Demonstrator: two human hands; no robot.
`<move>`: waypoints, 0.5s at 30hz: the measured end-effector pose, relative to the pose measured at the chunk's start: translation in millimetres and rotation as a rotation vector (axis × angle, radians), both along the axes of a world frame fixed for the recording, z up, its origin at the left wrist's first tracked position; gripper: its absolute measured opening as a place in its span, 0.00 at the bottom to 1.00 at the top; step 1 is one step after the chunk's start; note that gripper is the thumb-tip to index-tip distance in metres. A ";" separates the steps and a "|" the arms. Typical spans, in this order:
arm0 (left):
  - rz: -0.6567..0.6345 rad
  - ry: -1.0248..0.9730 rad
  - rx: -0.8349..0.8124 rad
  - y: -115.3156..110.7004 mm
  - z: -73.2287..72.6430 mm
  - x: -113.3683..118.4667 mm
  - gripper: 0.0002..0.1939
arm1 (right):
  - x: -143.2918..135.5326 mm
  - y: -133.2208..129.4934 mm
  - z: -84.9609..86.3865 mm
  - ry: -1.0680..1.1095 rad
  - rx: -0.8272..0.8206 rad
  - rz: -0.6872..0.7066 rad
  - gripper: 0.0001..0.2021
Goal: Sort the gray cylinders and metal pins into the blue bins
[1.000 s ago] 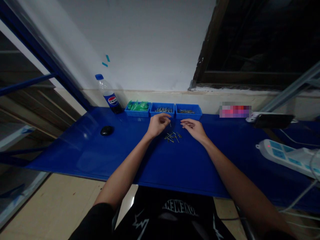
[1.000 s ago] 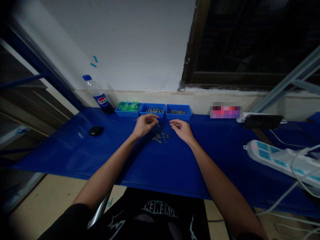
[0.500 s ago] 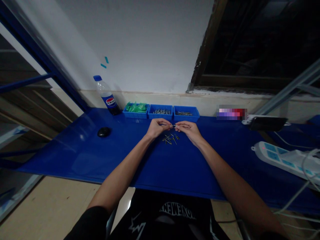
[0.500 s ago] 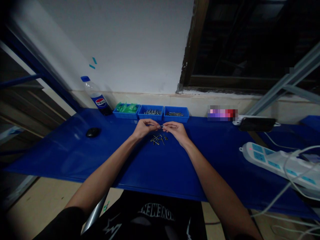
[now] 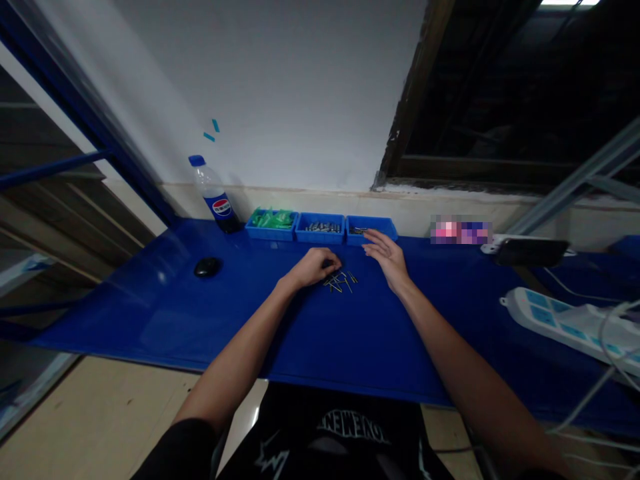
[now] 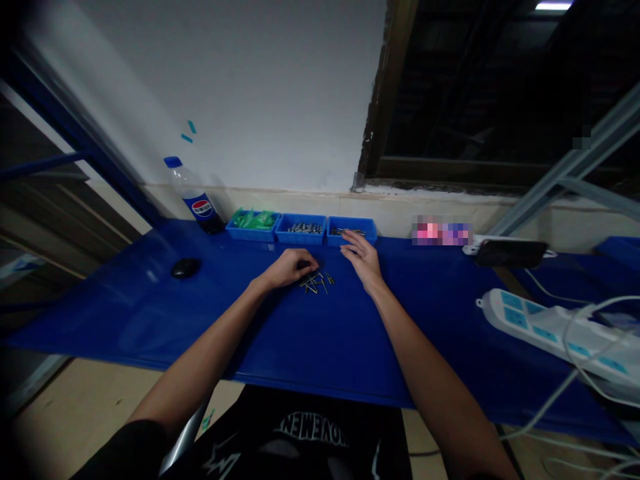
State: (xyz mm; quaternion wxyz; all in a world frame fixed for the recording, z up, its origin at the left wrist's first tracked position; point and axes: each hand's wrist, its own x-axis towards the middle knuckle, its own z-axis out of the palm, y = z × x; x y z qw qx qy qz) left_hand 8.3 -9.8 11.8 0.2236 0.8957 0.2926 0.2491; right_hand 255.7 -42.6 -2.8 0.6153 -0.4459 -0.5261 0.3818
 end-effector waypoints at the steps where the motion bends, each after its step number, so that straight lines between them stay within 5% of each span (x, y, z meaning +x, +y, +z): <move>1: -0.008 -0.001 0.002 -0.2 -0.9 0.6 0.08 | 0.1 0.0 -0.9 -0.009 -0.018 -0.003 0.26; 15: 0.039 0.049 -0.062 0.8 -8.7 4.9 0.06 | 1.0 2.2 -6.0 -0.004 -0.148 0.013 0.20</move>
